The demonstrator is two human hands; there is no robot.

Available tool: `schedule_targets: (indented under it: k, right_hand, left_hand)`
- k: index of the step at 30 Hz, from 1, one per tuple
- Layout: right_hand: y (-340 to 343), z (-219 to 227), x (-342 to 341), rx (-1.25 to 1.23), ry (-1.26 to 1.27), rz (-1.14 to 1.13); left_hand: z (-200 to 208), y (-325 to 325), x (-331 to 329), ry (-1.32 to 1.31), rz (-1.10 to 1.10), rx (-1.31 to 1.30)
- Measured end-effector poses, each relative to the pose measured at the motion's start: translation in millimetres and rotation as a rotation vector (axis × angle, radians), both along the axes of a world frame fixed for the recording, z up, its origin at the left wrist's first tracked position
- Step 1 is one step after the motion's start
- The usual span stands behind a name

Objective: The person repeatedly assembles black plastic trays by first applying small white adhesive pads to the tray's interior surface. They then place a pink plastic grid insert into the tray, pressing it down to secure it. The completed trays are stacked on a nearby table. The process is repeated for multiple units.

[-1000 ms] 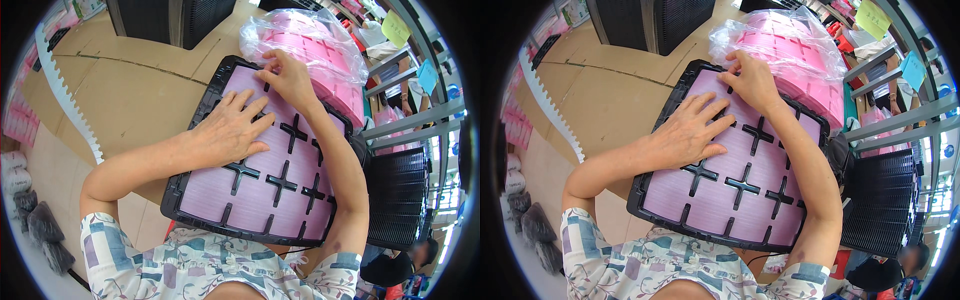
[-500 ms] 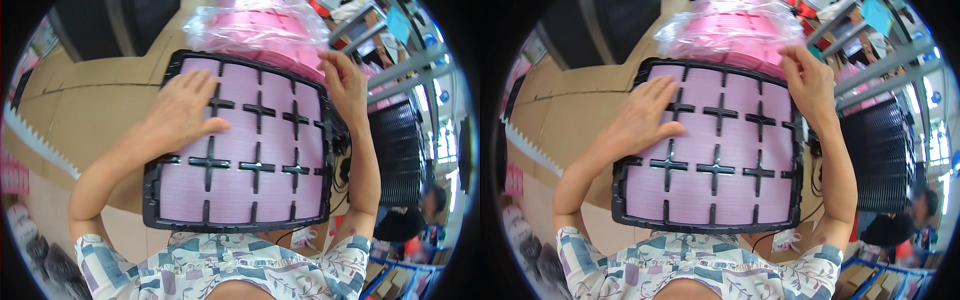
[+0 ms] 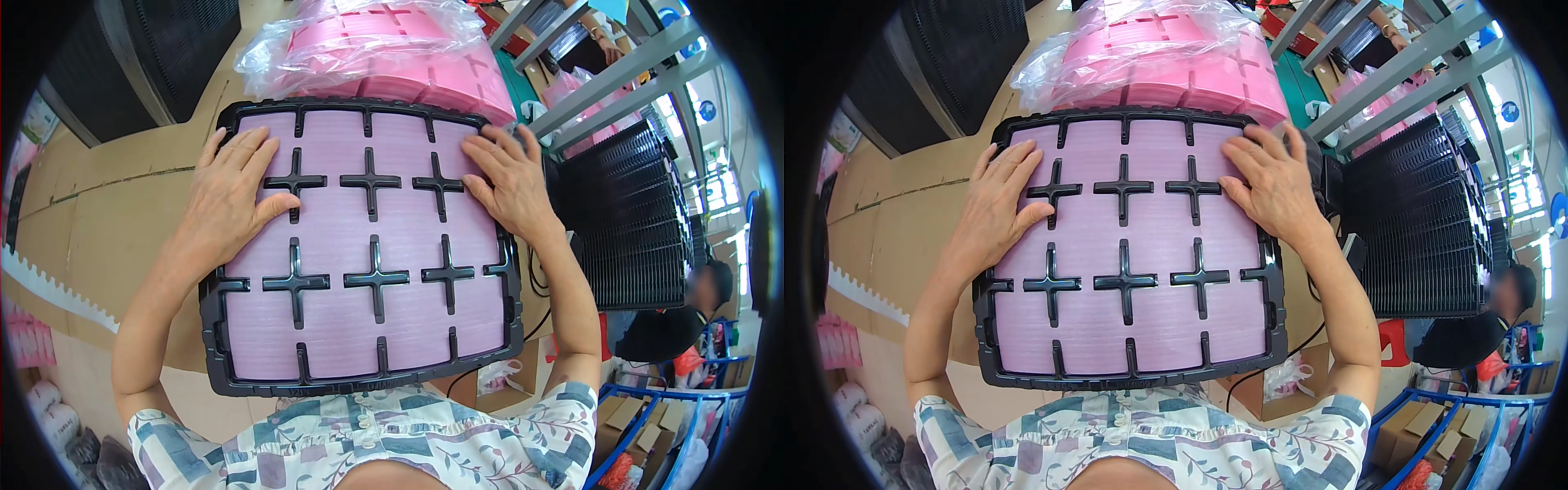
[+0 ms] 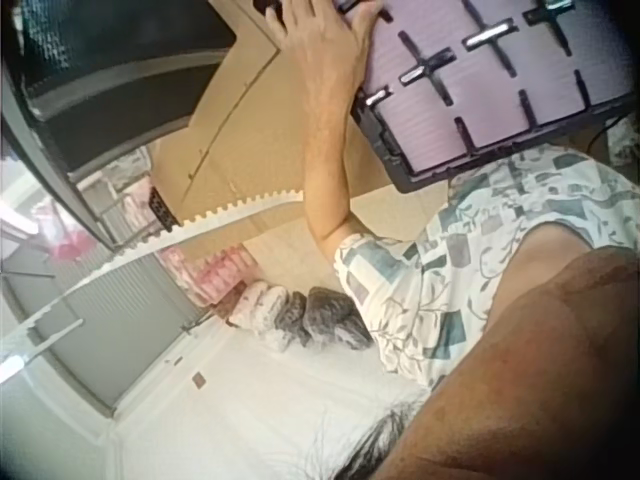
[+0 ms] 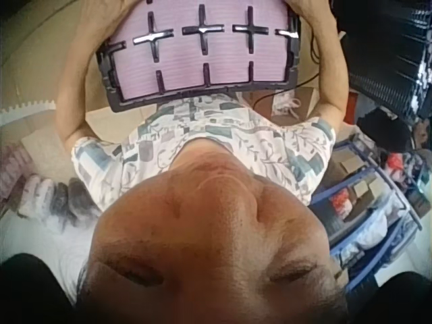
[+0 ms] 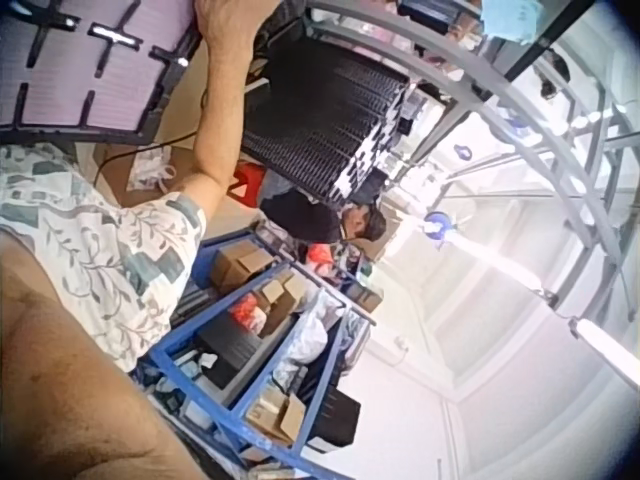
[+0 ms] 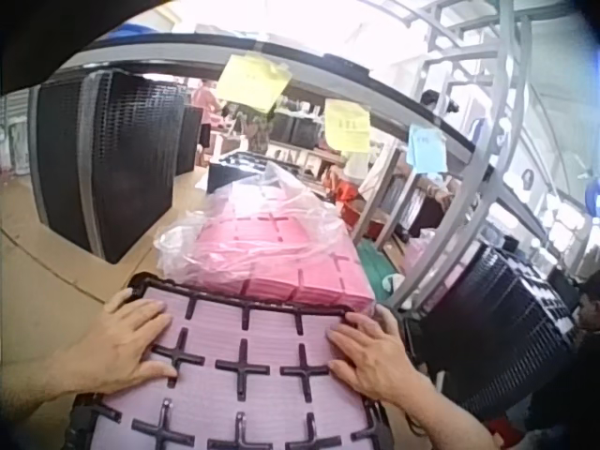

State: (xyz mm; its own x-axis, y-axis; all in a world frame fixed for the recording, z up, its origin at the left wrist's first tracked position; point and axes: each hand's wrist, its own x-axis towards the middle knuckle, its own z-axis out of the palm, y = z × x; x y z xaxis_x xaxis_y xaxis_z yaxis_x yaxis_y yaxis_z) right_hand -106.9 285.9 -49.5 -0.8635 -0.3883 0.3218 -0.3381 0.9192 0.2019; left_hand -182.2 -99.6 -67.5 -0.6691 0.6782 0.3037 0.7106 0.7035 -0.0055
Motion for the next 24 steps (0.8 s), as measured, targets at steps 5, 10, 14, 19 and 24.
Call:
schedule_targets:
  k: [5, 10, 14, 19, 24]
  right_hand:
    - [-3.6, 5.7, -4.3, 0.013, 0.039, -0.037]
    - [2.9, 7.5, -12.9, -0.046, -0.042, 0.008]
    - [2.3, 2.8, -10.9, 0.047, 0.009, -0.010]
    - [11.1, -2.3, -20.2, 0.070, -0.053, 0.013]
    - [45.7, -9.0, -32.1, -0.379, -0.178, 0.114]
  left_hand:
    - [1.5, -2.9, -3.1, 0.011, 0.018, 0.034]
    - [14.0, -4.3, -16.3, -0.030, 0.011, 0.027]
    - [-3.7, -11.5, -20.3, 0.136, -0.004, 0.083]
    - [-11.5, -12.2, -20.6, 0.135, 0.052, 0.085]
    - [-17.2, -15.2, -30.4, 0.271, -0.064, 0.218]
